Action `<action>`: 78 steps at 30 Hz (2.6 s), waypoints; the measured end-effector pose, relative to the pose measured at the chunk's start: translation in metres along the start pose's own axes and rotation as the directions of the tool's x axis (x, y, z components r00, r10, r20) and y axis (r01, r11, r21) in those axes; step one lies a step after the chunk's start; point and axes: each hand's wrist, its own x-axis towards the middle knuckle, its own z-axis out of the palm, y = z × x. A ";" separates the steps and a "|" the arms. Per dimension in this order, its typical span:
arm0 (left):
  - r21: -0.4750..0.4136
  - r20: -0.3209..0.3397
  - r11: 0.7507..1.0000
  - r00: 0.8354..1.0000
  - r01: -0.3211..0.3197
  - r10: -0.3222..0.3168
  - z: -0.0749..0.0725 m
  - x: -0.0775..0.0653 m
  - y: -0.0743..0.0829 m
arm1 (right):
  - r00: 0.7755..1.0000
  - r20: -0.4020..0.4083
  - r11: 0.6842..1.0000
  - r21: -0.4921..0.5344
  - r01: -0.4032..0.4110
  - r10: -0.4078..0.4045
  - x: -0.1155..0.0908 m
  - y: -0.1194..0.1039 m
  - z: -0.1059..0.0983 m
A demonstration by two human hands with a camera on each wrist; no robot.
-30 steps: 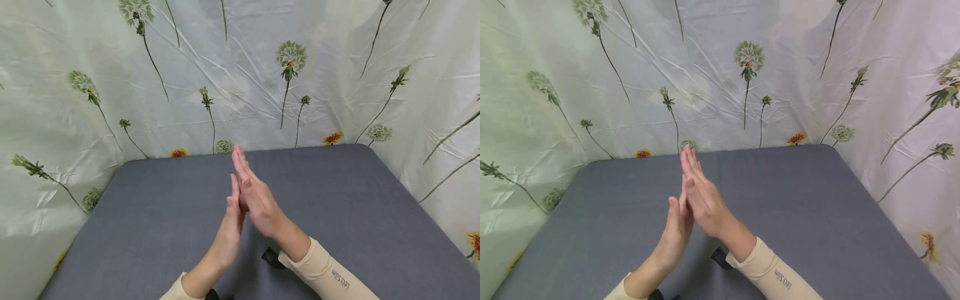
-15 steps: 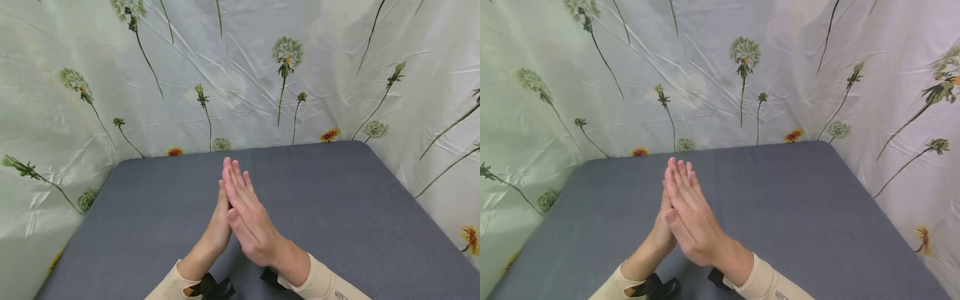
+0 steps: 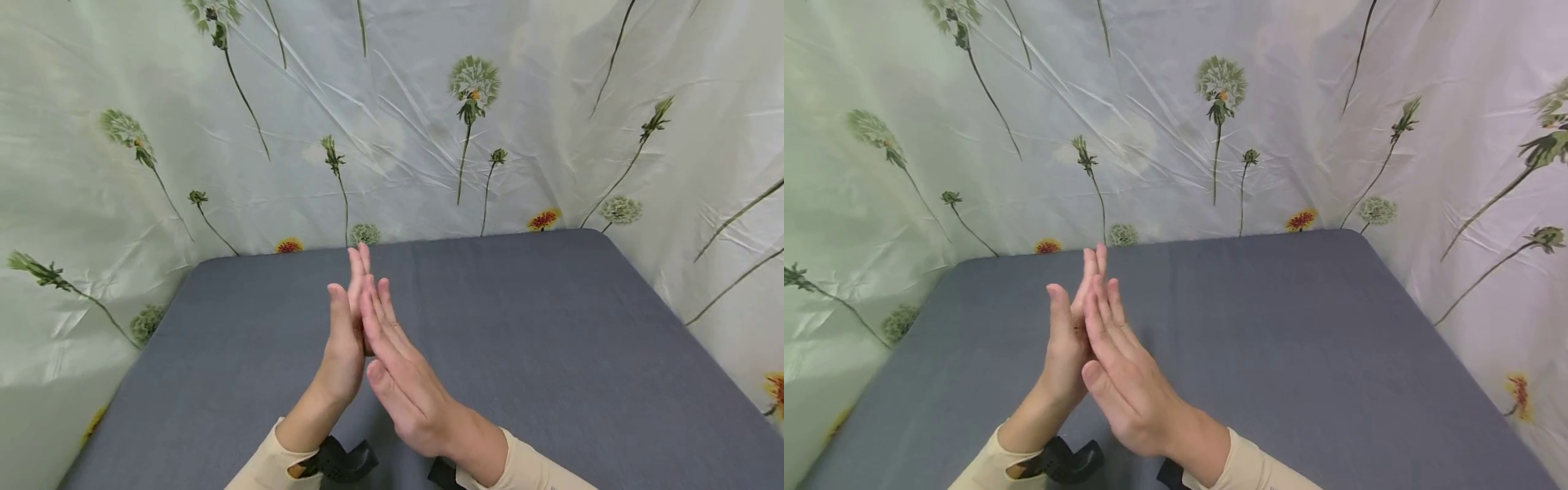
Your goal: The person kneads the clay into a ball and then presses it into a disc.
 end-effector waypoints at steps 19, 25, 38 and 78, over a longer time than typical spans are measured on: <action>0.037 -0.017 0.999 1.000 -0.010 0.011 0.009 0.004 -0.030 | 0.898 0.039 0.798 0.442 -0.410 0.439 0.009 0.053 -0.021; 0.223 -0.071 0.971 0.992 -0.087 0.105 -0.001 0.004 -0.036 | 0.863 0.091 0.715 0.520 -0.467 0.497 0.005 0.056 -0.005; 0.159 -0.103 0.985 0.994 0.064 -0.048 -0.006 0.011 -0.056 | 0.932 -0.115 0.939 0.035 -0.341 0.343 0.003 0.045 -0.001; 0.311 -0.115 0.950 0.993 0.008 0.029 0.010 -0.007 -0.030 | 0.916 -0.047 0.887 0.272 -0.372 0.399 0.005 0.043 -0.004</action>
